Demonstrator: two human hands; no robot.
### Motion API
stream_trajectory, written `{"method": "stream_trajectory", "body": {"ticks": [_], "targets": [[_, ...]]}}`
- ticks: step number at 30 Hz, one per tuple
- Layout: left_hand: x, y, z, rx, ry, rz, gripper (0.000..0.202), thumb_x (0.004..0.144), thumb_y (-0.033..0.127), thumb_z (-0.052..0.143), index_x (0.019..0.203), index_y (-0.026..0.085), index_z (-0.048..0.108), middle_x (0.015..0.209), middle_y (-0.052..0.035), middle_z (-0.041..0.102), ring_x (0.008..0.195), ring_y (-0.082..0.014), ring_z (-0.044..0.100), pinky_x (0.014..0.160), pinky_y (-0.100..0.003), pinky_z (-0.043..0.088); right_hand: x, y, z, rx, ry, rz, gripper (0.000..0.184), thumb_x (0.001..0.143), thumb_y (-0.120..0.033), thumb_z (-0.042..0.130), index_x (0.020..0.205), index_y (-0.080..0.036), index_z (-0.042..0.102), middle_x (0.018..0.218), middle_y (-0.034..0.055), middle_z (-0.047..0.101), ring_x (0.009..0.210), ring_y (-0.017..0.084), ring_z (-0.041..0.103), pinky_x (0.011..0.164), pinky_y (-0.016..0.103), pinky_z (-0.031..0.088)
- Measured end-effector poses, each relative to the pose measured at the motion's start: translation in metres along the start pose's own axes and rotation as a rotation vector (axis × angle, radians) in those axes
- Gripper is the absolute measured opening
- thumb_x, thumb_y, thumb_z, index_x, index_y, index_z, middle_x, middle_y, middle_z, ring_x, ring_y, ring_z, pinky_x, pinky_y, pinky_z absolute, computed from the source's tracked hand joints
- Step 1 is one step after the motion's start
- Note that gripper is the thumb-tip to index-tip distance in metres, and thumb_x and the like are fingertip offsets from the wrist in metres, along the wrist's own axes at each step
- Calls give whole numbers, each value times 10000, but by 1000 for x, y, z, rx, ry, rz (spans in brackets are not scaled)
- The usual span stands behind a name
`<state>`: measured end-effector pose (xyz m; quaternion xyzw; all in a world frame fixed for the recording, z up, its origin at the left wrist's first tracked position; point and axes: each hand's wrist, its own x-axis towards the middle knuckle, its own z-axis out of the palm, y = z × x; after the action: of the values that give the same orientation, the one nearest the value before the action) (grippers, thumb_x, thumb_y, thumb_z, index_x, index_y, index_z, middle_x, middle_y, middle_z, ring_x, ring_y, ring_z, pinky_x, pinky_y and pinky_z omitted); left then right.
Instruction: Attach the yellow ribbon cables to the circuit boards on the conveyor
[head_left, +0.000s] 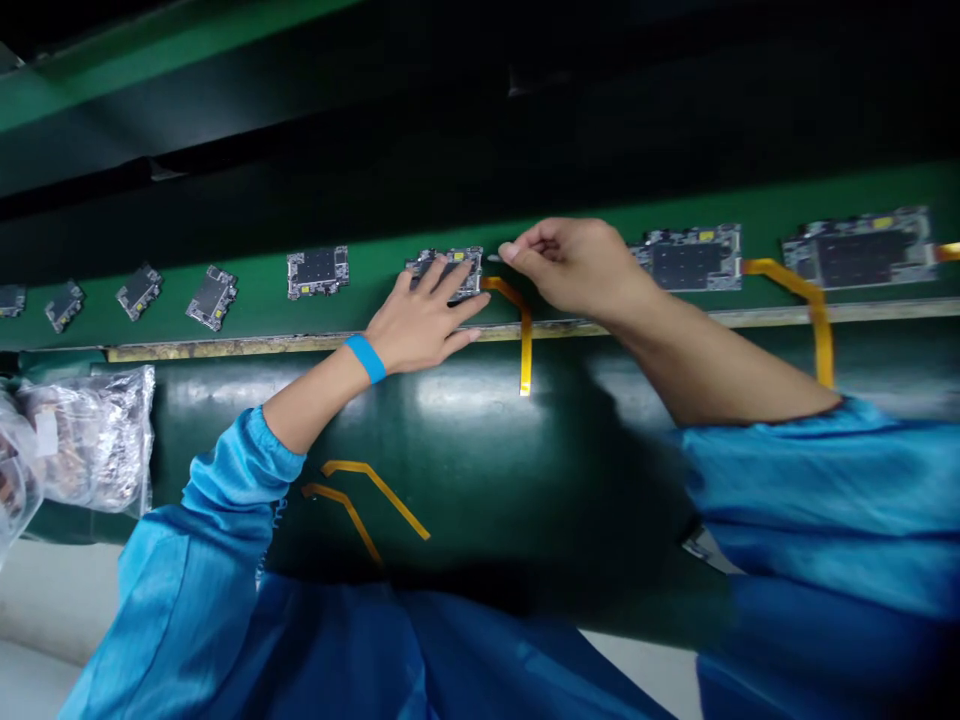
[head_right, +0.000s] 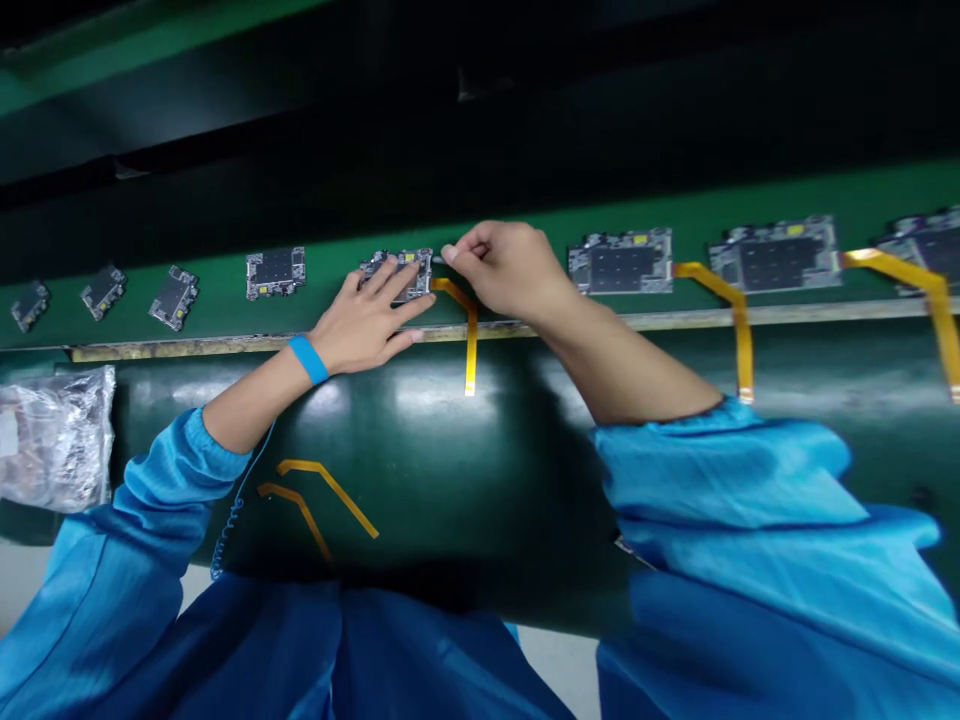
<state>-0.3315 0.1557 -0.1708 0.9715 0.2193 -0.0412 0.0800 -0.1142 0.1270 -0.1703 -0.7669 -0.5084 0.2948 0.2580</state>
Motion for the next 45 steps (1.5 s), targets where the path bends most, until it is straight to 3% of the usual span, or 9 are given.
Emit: {"method": "stream_trajectory", "body": {"ticks": [5,8,11,17,22,27,32,38,45], "targets": [[-24,-42,-13,-38,34,-73,592,1112,377,378,1659,223,542,1762,-202,455,1647,-438,385,1224,-657,374,-28,-10,6,-14,-81,-190,202,901,-381,800,932,-196,725,742,11,658,656,178,557,687,342,438],[-35,-71,-19,-55,37,-193,630,1067,367,428,1680,259,523,1784,-183,428,1666,-451,346,1240,-679,353,-61,-26,23,-39,-242,-404,204,940,-442,755,943,-240,787,820,33,738,695,219,647,710,358,476],[-44,-92,-17,-72,7,-263,659,1046,345,443,1699,276,503,1790,-173,422,1666,-440,358,1254,-678,338,-102,-43,51,-76,-465,-643,189,1024,-344,657,1012,-282,835,997,51,817,836,243,746,729,347,502],[-56,-99,-4,-19,-26,-284,627,1088,319,392,1701,217,479,1792,-192,414,1674,-389,376,1283,-633,326,-166,-70,106,-287,-659,-930,191,1055,-193,658,1144,-228,824,1085,63,805,767,182,745,641,302,453],[-60,-97,0,-8,6,-267,632,1117,430,396,1711,222,457,1790,-201,414,1676,-392,374,1277,-604,351,-177,-88,115,-457,-651,-1051,215,968,-24,661,1029,-190,784,1049,77,783,728,190,736,660,326,496],[-65,-106,-5,-54,46,-224,685,1115,504,415,1726,194,432,1770,-213,428,1636,-388,412,1258,-548,395,-181,-87,113,-445,-681,-980,173,1011,-48,634,971,-179,741,990,81,788,745,213,754,639,336,486],[-58,-116,-16,-59,21,-147,636,1060,453,511,1649,214,534,1650,-205,532,1503,-428,504,1158,-563,458,-159,-67,97,-60,-680,-748,104,1094,-254,624,1064,-232,721,961,46,819,792,213,761,678,313,492],[-45,-118,-34,-49,-49,-107,649,934,333,620,1570,206,611,1587,-197,564,1424,-417,551,1118,-532,473,-102,-48,55,237,-451,-379,304,1022,-536,636,992,-248,730,852,44,783,721,230,702,668,343,528],[-54,-120,-36,21,-43,-186,686,874,394,695,1517,161,635,1488,-222,627,1355,-422,577,1027,-493,505,-79,-29,39,360,-239,-202,547,836,-802,763,902,-260,728,885,63,793,837,270,745,816,434,627]]}}
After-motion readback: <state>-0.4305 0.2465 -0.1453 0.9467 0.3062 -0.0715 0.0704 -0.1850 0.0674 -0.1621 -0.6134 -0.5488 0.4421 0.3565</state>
